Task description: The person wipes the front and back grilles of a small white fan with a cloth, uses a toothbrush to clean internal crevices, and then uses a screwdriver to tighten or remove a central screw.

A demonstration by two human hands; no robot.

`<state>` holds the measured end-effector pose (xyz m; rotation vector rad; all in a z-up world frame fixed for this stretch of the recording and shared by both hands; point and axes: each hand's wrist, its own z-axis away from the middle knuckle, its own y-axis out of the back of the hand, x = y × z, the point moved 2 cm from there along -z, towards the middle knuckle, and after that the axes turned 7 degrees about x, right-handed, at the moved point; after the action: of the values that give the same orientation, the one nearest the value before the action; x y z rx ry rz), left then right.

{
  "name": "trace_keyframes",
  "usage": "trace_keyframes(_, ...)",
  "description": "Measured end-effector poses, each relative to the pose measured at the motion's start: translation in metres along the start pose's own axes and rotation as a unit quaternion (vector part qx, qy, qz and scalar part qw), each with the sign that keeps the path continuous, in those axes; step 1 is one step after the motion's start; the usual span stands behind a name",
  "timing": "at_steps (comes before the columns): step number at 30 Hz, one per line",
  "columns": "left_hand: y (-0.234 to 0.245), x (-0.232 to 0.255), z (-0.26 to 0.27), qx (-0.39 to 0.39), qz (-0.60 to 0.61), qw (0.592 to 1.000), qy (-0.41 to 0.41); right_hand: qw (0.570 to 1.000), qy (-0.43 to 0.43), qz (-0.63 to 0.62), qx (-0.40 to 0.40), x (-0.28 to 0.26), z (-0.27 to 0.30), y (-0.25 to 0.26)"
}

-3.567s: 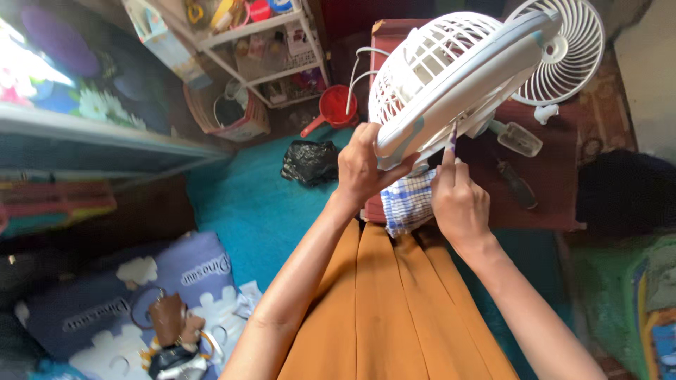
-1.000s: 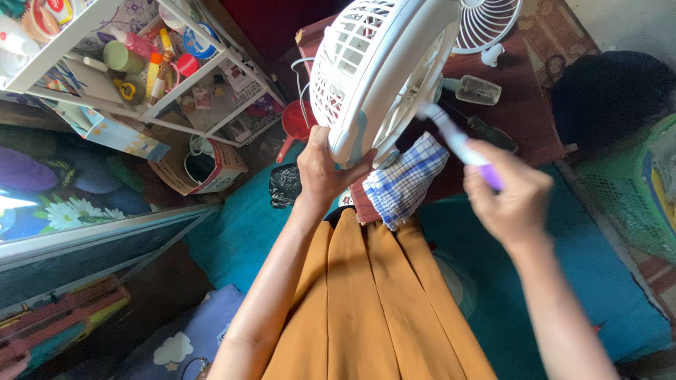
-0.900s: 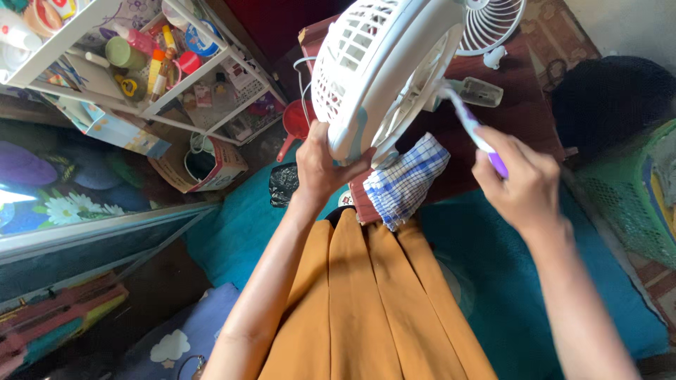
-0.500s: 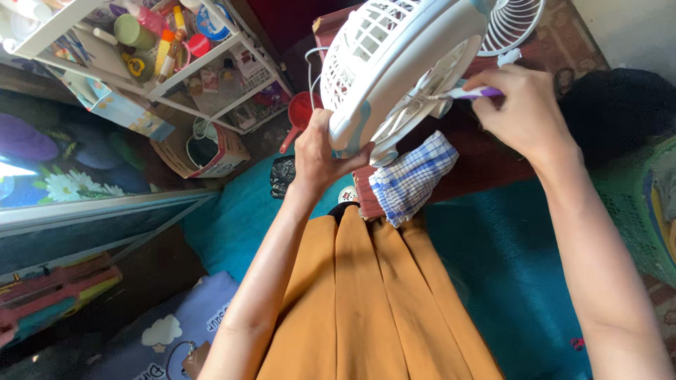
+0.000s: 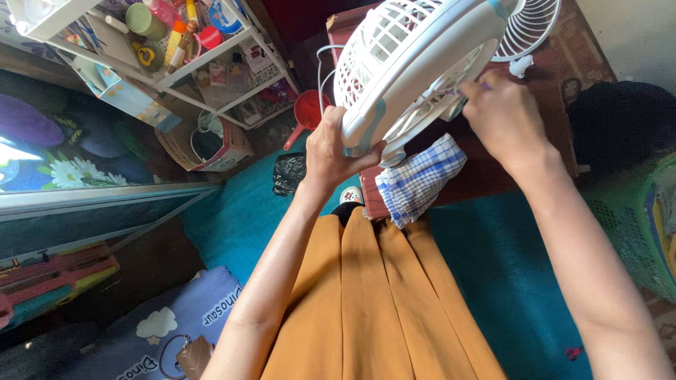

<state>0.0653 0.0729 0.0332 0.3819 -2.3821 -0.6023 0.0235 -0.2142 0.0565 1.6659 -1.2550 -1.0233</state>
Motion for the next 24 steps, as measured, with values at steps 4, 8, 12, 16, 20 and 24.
trace_keyframes(4,0.0,0.0,0.003,0.002,0.005,1.0,0.003,0.995,-0.009,-0.1,-0.003,-0.005,-0.002,0.008)
trace_keyframes(8,-0.001,0.0,0.002,0.006,-0.001,1.0,0.009,0.985,-0.025,-0.17,0.007,-0.004,-0.005,0.012)
trace_keyframes(12,0.001,0.002,0.001,0.013,0.004,1.0,0.007,0.997,-0.056,-0.061,0.01,-0.003,-0.009,0.002)
trace_keyframes(16,0.003,0.004,-0.001,0.014,0.004,1.0,0.006,0.998,-0.053,-0.025,0.003,-0.003,-0.007,0.011)
trace_keyframes(20,0.003,0.005,0.0,0.011,0.012,1.0,0.015,1.0,-0.014,0.013,0.007,-0.004,-0.005,0.006)
trace_keyframes(24,0.001,0.004,0.001,0.013,-0.003,1.0,0.008,0.999,-0.039,0.003,-0.011,-0.007,-0.008,-0.008)
